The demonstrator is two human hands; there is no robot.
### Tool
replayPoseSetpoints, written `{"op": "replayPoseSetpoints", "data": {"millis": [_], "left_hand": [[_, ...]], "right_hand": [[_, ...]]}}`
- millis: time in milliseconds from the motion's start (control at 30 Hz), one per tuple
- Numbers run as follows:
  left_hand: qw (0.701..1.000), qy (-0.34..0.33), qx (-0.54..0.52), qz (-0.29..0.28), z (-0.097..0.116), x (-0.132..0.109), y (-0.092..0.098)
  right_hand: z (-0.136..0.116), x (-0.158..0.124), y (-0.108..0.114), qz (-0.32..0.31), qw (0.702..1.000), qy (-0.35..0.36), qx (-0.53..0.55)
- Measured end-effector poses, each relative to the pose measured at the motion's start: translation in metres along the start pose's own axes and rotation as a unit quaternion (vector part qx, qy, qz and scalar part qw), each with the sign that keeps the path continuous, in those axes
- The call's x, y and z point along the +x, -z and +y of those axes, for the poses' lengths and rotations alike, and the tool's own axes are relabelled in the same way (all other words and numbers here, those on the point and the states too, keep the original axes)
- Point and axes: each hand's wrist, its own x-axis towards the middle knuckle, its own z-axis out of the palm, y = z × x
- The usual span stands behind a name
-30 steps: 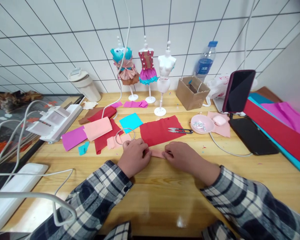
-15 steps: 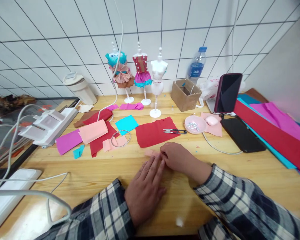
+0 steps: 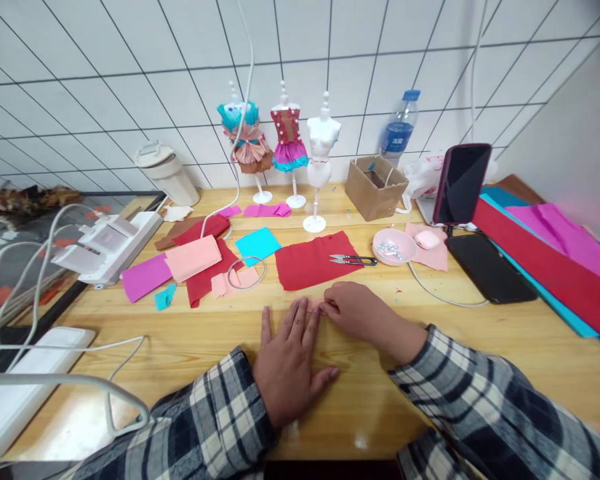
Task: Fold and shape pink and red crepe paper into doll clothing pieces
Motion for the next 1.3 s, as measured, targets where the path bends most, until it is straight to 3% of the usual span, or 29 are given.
{"op": "replayPoseSetpoints", "data": {"millis": [233, 433, 767, 967, 1167, 1300], "left_hand": [[0.999, 0.007, -0.015, -0.03, 0.001, 0.001, 0.006], [0.999, 0.014, -0.016, -0.046, 0.002, 0.001, 0.01], [0.999, 0.014, 0.001, -0.03, -0.001, 0.001, 0.008], [0.998, 0.019, 0.002, -0.054, 0.0, 0.002, 0.014], [0.998, 0.024, 0.014, -0.058, 0.0, 0.003, 0.012], [0.999, 0.014, 0.027, -0.023, -0.001, 0.001, 0.009]], "right_hand": [[0.015, -0.027, 0.015, 0.013, 0.998, -0.04, 0.055], [0.037, -0.042, 0.012, 0.033, 0.99, -0.056, 0.123], [0.054, -0.056, 0.019, 0.004, 0.995, -0.031, 0.09], [0.068, -0.06, 0.02, -0.035, 0.982, -0.044, 0.178], [0.063, -0.057, 0.019, -0.016, 0.988, -0.07, 0.138], [0.055, -0.056, 0.021, -0.015, 0.992, -0.088, 0.092]]}}
